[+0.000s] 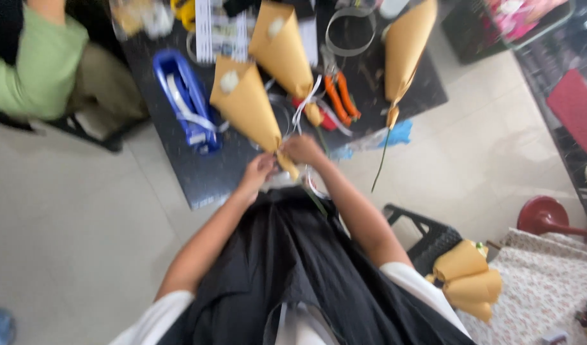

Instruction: The person wraps a flower stem in brown paper, then ties a white ribbon around the base of the cone. They repeat this process for several flowers, adjusting the ribbons and placing the finished items on the table.

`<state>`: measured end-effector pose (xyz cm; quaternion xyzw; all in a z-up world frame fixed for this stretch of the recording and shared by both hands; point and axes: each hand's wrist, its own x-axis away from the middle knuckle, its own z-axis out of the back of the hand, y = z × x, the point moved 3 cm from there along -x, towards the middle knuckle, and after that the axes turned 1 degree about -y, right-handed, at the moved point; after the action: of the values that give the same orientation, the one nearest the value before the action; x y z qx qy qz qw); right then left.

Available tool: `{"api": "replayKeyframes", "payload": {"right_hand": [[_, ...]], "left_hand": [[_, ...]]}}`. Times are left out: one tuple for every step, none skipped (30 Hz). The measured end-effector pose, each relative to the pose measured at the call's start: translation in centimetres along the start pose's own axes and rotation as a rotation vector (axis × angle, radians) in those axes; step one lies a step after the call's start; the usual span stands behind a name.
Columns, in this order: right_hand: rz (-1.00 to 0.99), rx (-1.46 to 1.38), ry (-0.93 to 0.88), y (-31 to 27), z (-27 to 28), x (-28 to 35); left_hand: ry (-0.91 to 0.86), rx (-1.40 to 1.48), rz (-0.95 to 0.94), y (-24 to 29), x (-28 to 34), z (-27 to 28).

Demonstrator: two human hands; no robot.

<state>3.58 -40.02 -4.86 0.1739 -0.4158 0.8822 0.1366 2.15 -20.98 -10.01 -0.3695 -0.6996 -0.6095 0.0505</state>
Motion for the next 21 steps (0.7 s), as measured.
{"api": "replayKeyframes", "payload": {"right_hand": [[0.013, 0.003, 0.023, -2.4, 1.4, 1.7], [-0.018, -0.086, -0.045, -4.5, 2.0, 3.7], [-0.048, -0.176, -0.114, -6.5, 2.4, 5.9], [-0.041, -0.175, -0.102, -6.6, 2.5, 5.7], [-0.035, -0.198, -0.115, -6.8, 2.5, 5.5], [-0.031, -0.223, -0.126, -6.8, 2.4, 5.5], [-0.026, -0.226, -0.113, -7.1, 2.2, 5.5], [-0.039, -0.266, -0.122, -7.2, 2.3, 5.5], [-0.052, -0.305, -0.131, -7.2, 2.4, 5.5], [-0.053, -0.309, -0.110, -7.0, 2.2, 5.5], [-0.031, -0.275, -0.111, -6.9, 2.0, 5.5], [-0.010, -0.241, -0.113, -6.8, 1.6, 5.4], [-0.011, -0.244, -0.093, -6.8, 1.8, 5.3], [-0.038, -0.238, -0.116, -6.7, 1.6, 5.1], [-0.064, -0.232, -0.140, -6.7, 1.5, 4.8], [-0.068, -0.239, -0.126, -5.6, 0.9, 4.1], [-0.101, -0.254, -0.141, -4.5, 0.2, 3.2], [-0.132, -0.268, -0.158, -3.5, -0.6, 2.4], [-0.135, -0.275, -0.146, -3.2, -0.9, 2.3], [-0.152, -0.305, -0.154, -2.8, -1.1, 2.1], [-0.169, -0.335, -0.163, -2.6, -1.4, 1.8]], "left_hand": [[-0.011, -0.008, -0.023, 0.4, -0.4, -0.1], [0.001, 0.000, -0.004, 0.2, -0.3, 0.0], [0.012, 0.008, 0.015, -0.1, -0.3, 0.2], [0.006, 0.003, 0.004, 0.0, -0.4, 0.3], [0.005, -0.003, 0.021, 0.0, -0.7, 0.3], [0.003, -0.012, 0.040, -0.1, -0.7, 0.4], [-0.005, -0.020, 0.032, 0.1, -0.4, 0.6], [0.004, -0.033, 0.063, 0.2, -0.4, 0.6], [0.014, -0.047, 0.094, 0.4, -0.4, 0.6], [-0.004, -0.057, 0.087, 1.4, 0.2, 0.1], [-0.002, -0.065, 0.116, 2.4, 0.7, -0.3], [0.001, -0.073, 0.145, 3.3, 1.4, -0.6], [-0.015, -0.084, 0.139, 4.1, 1.6, -0.7], [-0.030, -0.033, 0.179, 4.7, 1.9, -0.7], [-0.044, 0.018, 0.221, 5.2, 2.2, -0.7], [-0.056, 0.007, 0.222, 5.3, 2.3, -0.6], [-0.036, 0.120, 0.223, 5.4, 2.3, -0.4], [-0.014, 0.234, 0.224, 5.5, 2.4, -0.1], [-0.024, 0.224, 0.225, 4.9, 2.1, 0.3], [0.011, 0.255, 0.217, 4.3, 1.7, 0.7], [0.046, 0.286, 0.209, 3.8, 1.3, 1.1]]}}
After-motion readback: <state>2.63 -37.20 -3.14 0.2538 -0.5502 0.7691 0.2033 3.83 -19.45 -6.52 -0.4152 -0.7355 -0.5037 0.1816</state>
